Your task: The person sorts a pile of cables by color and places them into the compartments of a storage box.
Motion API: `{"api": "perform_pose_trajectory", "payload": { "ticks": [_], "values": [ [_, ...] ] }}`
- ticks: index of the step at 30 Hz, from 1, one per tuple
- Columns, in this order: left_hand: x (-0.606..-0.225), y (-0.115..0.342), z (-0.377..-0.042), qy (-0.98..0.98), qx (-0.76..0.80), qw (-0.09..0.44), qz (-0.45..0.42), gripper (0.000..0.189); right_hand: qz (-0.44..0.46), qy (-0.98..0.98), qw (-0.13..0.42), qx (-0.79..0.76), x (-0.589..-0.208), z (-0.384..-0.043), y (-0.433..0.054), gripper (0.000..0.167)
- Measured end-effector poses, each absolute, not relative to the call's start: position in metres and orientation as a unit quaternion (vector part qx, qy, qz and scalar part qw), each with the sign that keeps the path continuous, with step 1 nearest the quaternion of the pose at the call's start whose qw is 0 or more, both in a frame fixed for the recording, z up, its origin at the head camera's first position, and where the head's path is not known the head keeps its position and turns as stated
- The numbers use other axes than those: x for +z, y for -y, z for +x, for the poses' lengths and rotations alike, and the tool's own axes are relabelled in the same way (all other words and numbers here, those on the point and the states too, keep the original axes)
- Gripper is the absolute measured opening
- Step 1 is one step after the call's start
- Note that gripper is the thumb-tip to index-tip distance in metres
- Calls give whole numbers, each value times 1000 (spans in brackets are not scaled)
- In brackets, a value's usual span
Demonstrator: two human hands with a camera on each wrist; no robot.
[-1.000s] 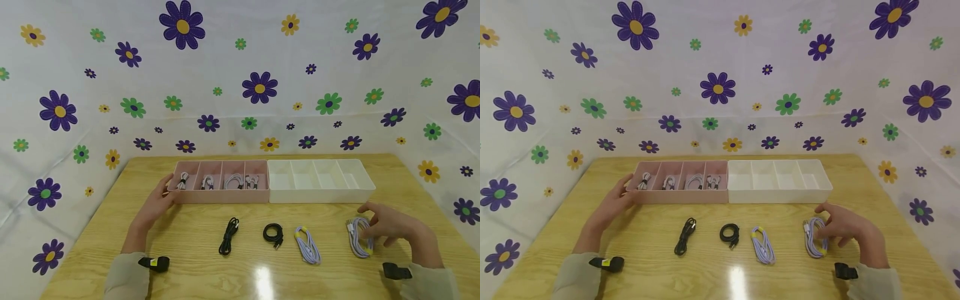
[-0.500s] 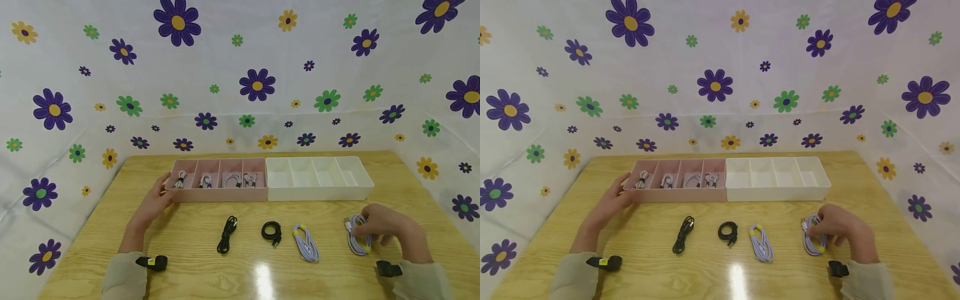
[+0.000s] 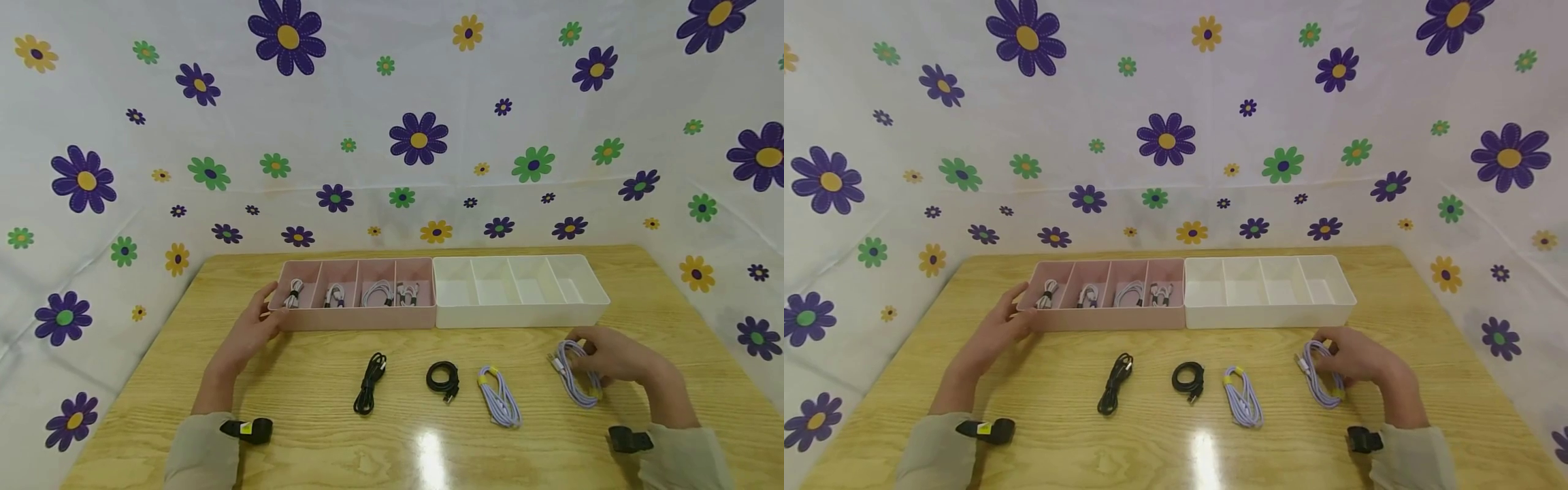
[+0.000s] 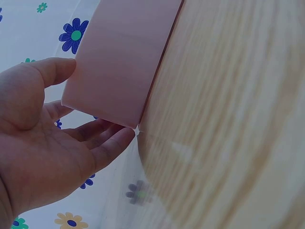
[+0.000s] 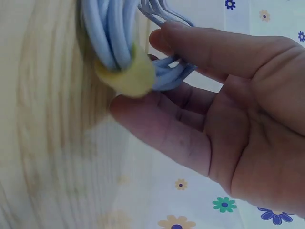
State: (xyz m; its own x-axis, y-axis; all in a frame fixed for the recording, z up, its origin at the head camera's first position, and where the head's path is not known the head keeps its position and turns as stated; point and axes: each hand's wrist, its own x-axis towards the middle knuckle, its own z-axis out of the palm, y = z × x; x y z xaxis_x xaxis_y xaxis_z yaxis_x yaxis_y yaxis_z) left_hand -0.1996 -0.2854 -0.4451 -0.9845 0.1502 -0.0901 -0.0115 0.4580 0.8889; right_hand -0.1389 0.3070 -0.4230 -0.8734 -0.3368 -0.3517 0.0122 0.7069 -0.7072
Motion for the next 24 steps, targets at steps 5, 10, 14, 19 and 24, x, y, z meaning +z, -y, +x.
{"api": "perform_pose_trajectory", "payload": {
  "ticks": [5, 10, 14, 19, 24],
  "values": [
    [-445, 285, -199, -851, 517, 78, 41, 73, -105, -889, 227, -384, -425, -140, -307, 46],
    [-445, 285, -199, -852, 516, 77, 38, 73, -117, -870, 229, -421, -429, -142, -308, 49],
    [-445, 286, -199, -853, 514, 77, 36, 72, -115, -852, 238, -453, -433, -145, -312, 47],
    [-446, 286, -199, -854, 513, 77, 36, 73, -124, -830, 240, -487, -434, -149, -313, 48],
    [-445, 286, -200, -853, 515, 75, 42, 73, -126, -813, 237, -516, -430, -150, -311, 54]
  ]
}}
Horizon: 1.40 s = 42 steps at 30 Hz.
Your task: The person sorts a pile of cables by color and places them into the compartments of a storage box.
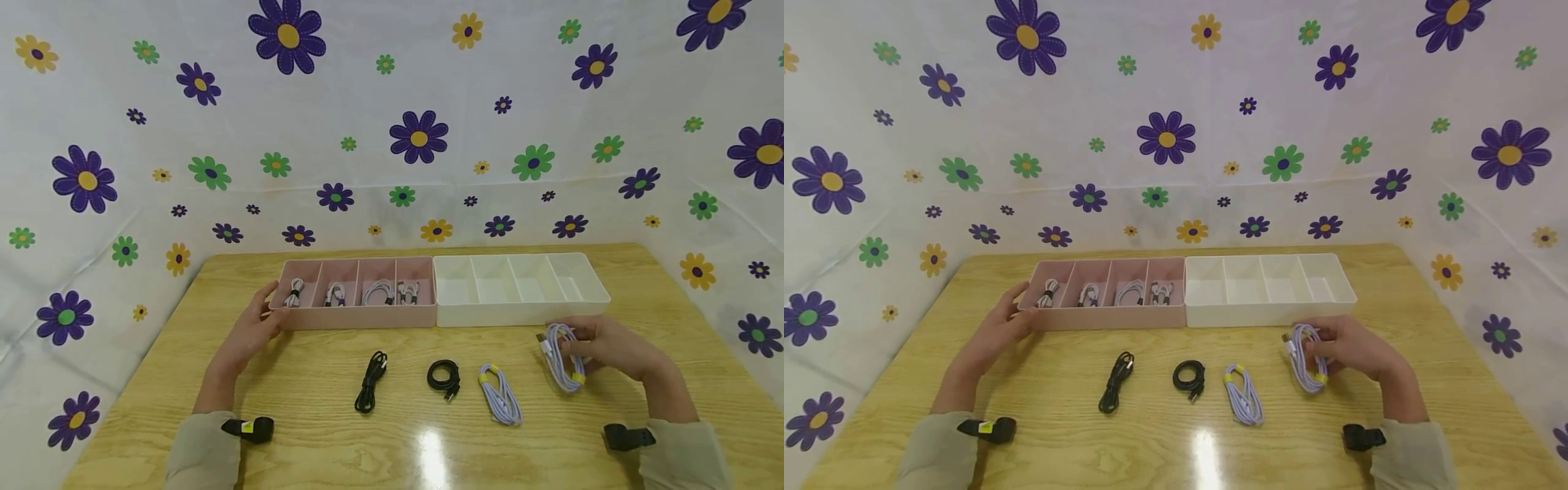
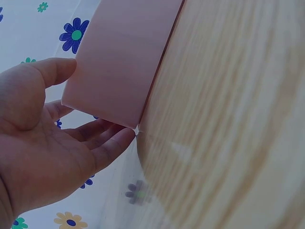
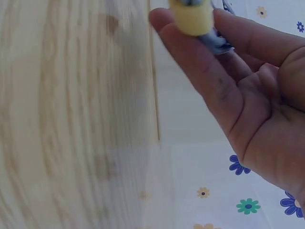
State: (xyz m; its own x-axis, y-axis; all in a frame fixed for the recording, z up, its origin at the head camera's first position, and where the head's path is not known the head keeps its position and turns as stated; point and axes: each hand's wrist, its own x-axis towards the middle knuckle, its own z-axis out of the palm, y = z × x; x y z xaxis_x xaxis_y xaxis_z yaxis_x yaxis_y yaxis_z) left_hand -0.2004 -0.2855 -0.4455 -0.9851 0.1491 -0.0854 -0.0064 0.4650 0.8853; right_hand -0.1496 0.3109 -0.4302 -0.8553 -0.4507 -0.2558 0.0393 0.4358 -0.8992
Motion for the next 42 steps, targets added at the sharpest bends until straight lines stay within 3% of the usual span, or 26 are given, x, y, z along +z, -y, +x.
{"api": "perform_pose_trajectory", "payload": {
  "ticks": [11, 30, 42],
  "values": [
    [-445, 288, -203, -853, 514, 72, 49, 72, -131, -777, 198, -583, -426, -152, -305, 53],
    [-448, 292, -202, -851, 518, 72, 51, 73, -114, -686, 185, -694, -423, -153, -295, 50],
    [-449, 286, -201, -844, 529, 69, 52, 71, -68, -687, 162, -705, -424, -155, -281, 66]
  ]
}}
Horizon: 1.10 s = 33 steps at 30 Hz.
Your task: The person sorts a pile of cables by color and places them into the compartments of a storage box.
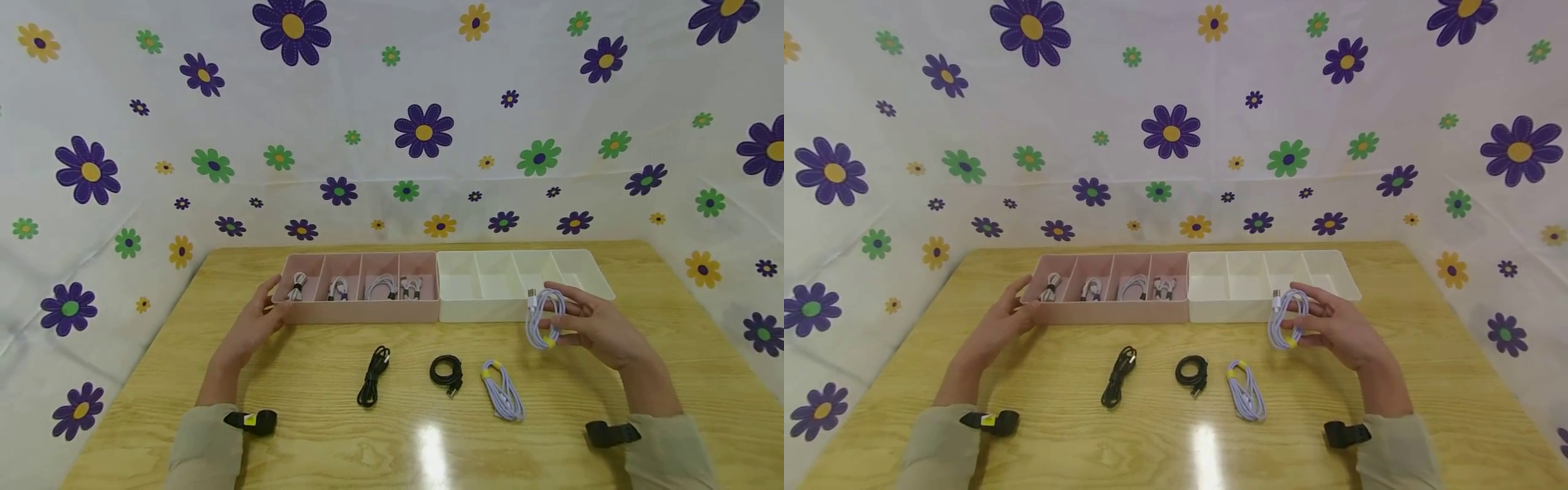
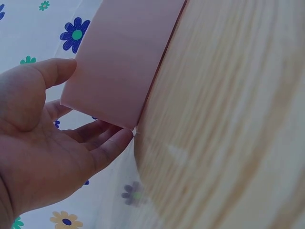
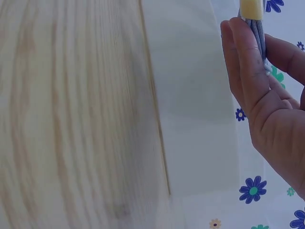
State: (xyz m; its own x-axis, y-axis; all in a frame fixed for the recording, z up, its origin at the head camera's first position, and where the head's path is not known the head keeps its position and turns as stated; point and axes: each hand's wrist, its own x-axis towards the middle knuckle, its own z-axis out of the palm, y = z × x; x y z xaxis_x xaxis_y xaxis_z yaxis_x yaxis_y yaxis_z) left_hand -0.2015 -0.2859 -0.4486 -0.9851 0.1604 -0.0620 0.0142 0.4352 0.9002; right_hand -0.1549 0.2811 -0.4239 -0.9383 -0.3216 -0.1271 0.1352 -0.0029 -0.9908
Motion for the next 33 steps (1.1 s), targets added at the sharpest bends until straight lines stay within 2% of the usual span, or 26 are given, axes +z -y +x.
{"api": "perform_pose_trajectory", "payload": {
  "ticks": [20, 33],
  "values": [
    [-447, 281, -203, -835, 544, 75, 49, 71, -55, -638, 148, -754, -413, -179, -242, 76],
    [-450, 285, -202, -840, 535, 78, 36, 70, -27, -674, 132, -726, -402, -202, -207, 73]
  ]
}}
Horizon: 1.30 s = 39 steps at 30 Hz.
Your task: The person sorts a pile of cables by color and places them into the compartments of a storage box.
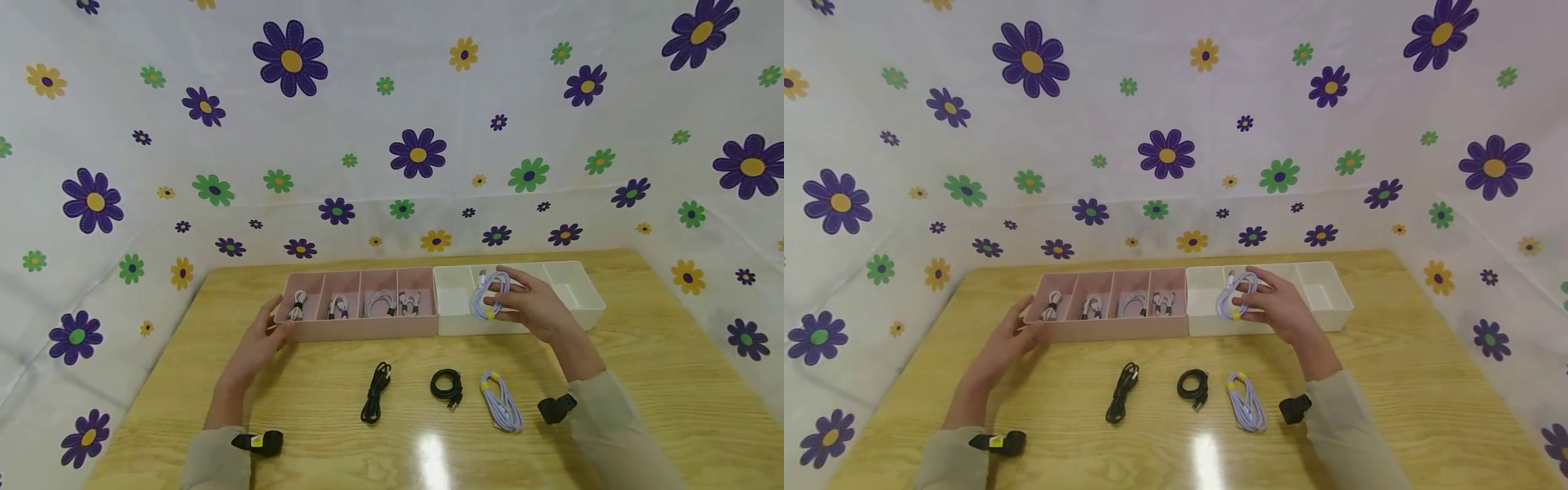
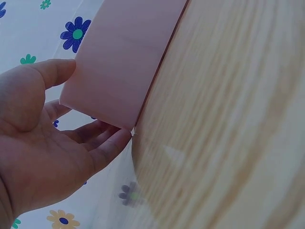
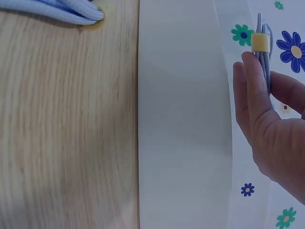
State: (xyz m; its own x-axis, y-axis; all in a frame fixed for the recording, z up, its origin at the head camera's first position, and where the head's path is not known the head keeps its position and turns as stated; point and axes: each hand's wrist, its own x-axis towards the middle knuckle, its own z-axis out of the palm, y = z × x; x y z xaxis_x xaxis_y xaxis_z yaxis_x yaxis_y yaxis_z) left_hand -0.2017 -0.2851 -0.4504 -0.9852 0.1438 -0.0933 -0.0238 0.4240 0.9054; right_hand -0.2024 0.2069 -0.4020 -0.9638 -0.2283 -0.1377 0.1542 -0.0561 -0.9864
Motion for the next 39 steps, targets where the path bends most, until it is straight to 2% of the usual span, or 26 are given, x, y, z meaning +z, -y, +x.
{"api": "perform_pose_trajectory", "payload": {
  "ticks": [17, 27, 39],
  "values": [
    [-455, 285, -203, -828, 553, 83, 33, 69, -7, -702, 135, -699, -401, -231, -174, 68],
    [-452, 285, -200, -832, 548, 77, 35, 67, 2, -771, 95, -630, -398, -243, -149, 70],
    [-451, 286, -200, -832, 549, 73, 37, 64, -12, -813, 117, -570, -394, -247, -134, 69]
  ]
}}
